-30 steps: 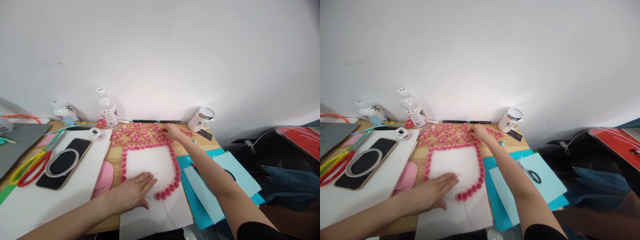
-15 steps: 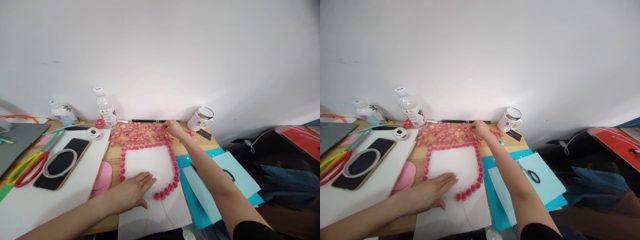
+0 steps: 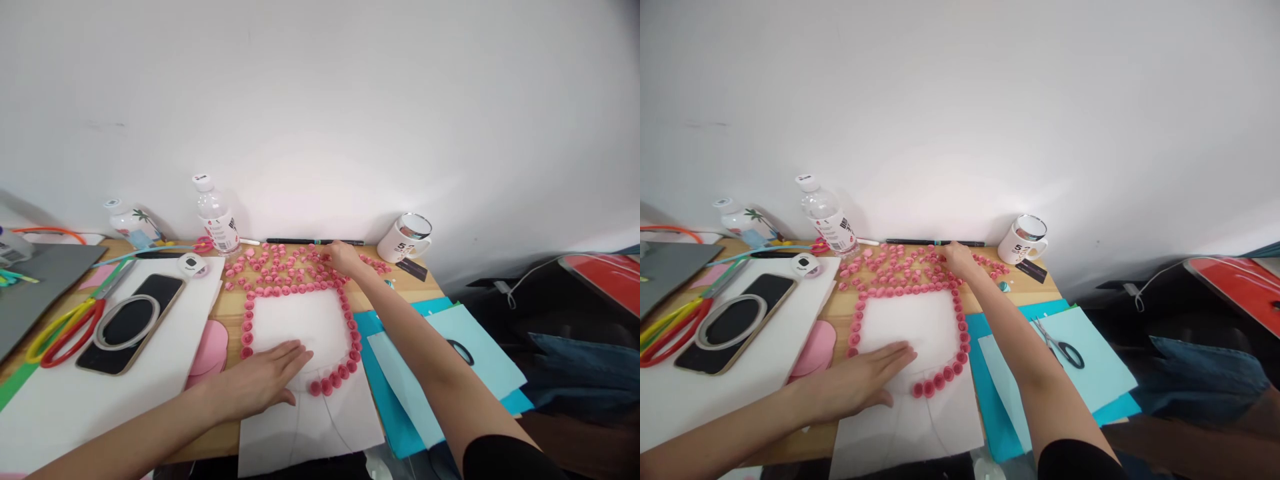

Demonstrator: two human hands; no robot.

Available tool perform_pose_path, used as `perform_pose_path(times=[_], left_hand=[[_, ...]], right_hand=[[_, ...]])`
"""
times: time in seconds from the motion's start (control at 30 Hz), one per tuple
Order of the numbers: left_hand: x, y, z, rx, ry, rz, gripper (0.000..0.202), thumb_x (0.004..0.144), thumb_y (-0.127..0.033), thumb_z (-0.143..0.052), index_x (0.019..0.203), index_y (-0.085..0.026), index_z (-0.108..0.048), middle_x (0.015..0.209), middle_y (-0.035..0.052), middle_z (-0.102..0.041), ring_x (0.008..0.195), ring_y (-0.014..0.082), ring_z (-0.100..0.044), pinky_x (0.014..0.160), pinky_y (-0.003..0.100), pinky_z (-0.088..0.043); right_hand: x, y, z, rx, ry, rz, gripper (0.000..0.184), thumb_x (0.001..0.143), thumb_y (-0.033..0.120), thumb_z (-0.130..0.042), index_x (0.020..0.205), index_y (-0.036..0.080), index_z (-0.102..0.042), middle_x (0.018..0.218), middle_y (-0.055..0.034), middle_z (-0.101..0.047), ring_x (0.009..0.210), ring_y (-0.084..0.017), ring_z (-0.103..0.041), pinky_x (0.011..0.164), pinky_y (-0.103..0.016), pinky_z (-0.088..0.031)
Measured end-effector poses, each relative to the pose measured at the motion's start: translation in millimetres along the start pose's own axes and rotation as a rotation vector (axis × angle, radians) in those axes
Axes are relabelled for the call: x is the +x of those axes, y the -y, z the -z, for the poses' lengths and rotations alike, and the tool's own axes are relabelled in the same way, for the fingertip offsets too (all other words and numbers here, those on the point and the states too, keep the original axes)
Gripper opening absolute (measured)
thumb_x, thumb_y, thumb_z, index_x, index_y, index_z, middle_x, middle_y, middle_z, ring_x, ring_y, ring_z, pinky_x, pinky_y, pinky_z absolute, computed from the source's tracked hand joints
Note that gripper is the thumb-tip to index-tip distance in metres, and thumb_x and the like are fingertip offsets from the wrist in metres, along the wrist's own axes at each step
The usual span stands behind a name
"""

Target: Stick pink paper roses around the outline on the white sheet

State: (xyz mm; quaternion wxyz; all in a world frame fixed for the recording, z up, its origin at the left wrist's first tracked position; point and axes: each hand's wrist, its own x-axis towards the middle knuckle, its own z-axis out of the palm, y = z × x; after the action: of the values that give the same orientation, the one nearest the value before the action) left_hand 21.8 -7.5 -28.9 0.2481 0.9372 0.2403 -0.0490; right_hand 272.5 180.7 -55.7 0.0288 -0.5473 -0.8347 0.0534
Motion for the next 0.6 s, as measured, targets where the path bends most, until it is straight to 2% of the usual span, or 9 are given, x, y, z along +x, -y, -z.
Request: perform_pose_path(times=[0.13, 0.23, 0.3, 0.33, 0.43, 0.53, 0.6], left_hand=[[-9, 3, -4.4, 0.032, -0.060, -0.018, 0.062, 0.086, -0.029, -0.059, 0.139, -0.010, -0.034, 0.140, 0.0191, -0.042, 0.134, 0.0269, -0.033, 0.106, 0.039, -0.037], [-18, 5, -7.0, 0.078, -0.095, -0.026, 0.055, 0.088, -0.030, -0.055, 0.137, -0.010, -0.038, 0.140, 0.0184, -0.043, 0.133, 0.0265, -0.036, 0.105, 0.038, -0.038], [-23, 6, -8.1, 0.119, -0.103, -0.032, 0.050, 0.090, -0.030, -0.053, 0.134, -0.009, -0.042, 0.139, 0.0176, -0.044, 0.132, 0.0263, -0.038, 0.105, 0.038, -0.039], [-24, 6, -8.9, 0.138, -0.110, -0.041, 0.048, 0.091, -0.030, -0.051, 0.133, -0.009, -0.043, 0.138, 0.0169, -0.046, 0.131, 0.0262, -0.039, 0.105, 0.038, -0.039], [-27, 6, -12.8, 0.181, -0.151, -0.095, 0.042, 0.094, -0.030, -0.045, 0.130, -0.011, -0.048, 0.135, 0.0142, -0.050, 0.130, 0.0252, -0.041, 0.106, 0.038, -0.038], [-26, 5, -19.1, 0.208, -0.206, -0.149, 0.039, 0.094, -0.030, -0.043, 0.128, -0.011, -0.051, 0.130, 0.0129, -0.056, 0.128, 0.0246, -0.044, 0.107, 0.039, -0.037], [-26, 5, -23.6, 0.225, -0.230, -0.170, 0.039, 0.094, -0.031, -0.044, 0.127, -0.011, -0.051, 0.129, 0.0125, -0.057, 0.126, 0.0243, -0.046, 0.107, 0.039, -0.037]], right_hand=[[-9, 2, 11, 0.032, -0.062, -0.002, 0.006, 0.077, 0.017, -0.065, 0.080, 0.018, -0.070, 0.089, -0.0069, -0.070, 0.091, -0.021, -0.059, 0.069, -0.025, -0.040], [-35, 16, 28, 0.069, -0.126, -0.001, 0.008, 0.079, 0.015, -0.062, 0.083, 0.018, -0.069, 0.093, -0.0063, -0.070, 0.092, -0.020, -0.058, 0.072, -0.026, -0.041], [-63, 36, 39, 0.134, -0.164, 0.039, 0.007, 0.081, 0.017, -0.061, 0.083, 0.019, -0.068, 0.094, -0.0044, -0.070, 0.090, -0.018, -0.059, 0.074, -0.026, -0.042], [-80, 50, 42, 0.240, -0.201, 0.101, 0.006, 0.081, 0.017, -0.062, 0.082, 0.019, -0.067, 0.092, -0.0039, -0.070, 0.087, -0.017, -0.059, 0.074, -0.026, -0.043], [-131, 95, 43, 0.468, -0.124, 0.217, 0.004, 0.078, 0.017, -0.065, 0.079, 0.021, -0.066, 0.082, -0.0007, -0.070, 0.075, -0.014, -0.060, 0.067, -0.024, -0.044], [-171, 132, 32, 0.454, -0.029, 0.165, 0.010, 0.074, 0.016, -0.069, 0.082, 0.021, -0.066, 0.077, -0.0008, -0.069, 0.075, -0.017, -0.061, 0.064, -0.025, -0.043], [-186, 146, 21, 0.443, -0.008, 0.111, 0.014, 0.075, 0.015, -0.068, 0.088, 0.020, -0.065, 0.081, -0.0020, -0.070, 0.078, -0.018, -0.062, 0.066, -0.026, -0.044]])
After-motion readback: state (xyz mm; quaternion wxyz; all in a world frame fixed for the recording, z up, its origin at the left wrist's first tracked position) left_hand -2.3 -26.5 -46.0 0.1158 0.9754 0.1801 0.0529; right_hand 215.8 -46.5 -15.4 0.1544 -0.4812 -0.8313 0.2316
